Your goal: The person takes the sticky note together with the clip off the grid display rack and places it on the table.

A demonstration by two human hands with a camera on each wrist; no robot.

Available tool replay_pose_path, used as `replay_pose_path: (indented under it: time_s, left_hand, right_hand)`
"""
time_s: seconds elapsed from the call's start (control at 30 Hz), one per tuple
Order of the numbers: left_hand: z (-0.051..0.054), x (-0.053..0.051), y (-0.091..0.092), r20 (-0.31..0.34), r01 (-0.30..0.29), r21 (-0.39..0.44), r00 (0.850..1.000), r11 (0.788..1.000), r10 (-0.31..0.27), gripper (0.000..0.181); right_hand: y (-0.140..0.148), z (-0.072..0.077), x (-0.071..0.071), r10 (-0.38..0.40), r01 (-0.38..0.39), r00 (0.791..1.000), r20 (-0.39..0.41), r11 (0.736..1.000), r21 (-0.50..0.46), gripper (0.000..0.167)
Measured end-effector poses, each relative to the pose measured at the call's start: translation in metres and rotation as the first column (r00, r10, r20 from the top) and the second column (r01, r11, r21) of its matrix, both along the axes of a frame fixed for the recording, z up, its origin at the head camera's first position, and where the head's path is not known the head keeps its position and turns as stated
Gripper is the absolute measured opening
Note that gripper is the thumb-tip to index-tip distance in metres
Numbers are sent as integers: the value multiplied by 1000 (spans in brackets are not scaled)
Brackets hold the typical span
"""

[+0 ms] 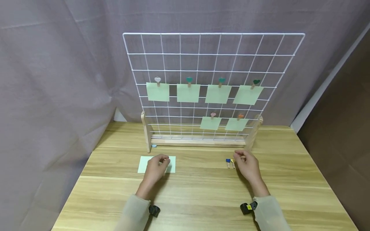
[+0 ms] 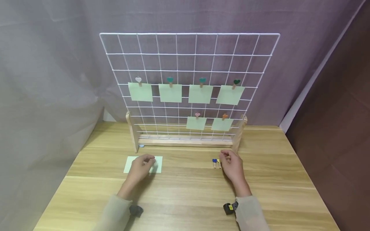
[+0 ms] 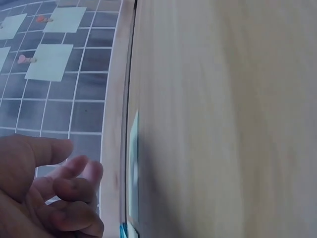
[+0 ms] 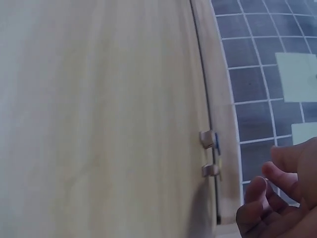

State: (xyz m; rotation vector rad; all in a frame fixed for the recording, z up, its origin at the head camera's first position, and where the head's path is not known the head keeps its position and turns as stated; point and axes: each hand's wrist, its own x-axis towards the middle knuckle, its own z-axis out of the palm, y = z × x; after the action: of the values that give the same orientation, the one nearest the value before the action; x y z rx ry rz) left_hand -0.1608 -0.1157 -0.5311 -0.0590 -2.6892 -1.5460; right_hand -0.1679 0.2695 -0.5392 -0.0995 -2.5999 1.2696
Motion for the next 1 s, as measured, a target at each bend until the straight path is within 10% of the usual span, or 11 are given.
replay_pose_path:
  time_s: [1.0]
  left_hand:
    - [-7, -15, 41, -78, 73, 134, 995, 988, -63, 26]
  right_hand:
    - [-32, 12, -29, 32, -42, 988, -152, 997, -66, 20]
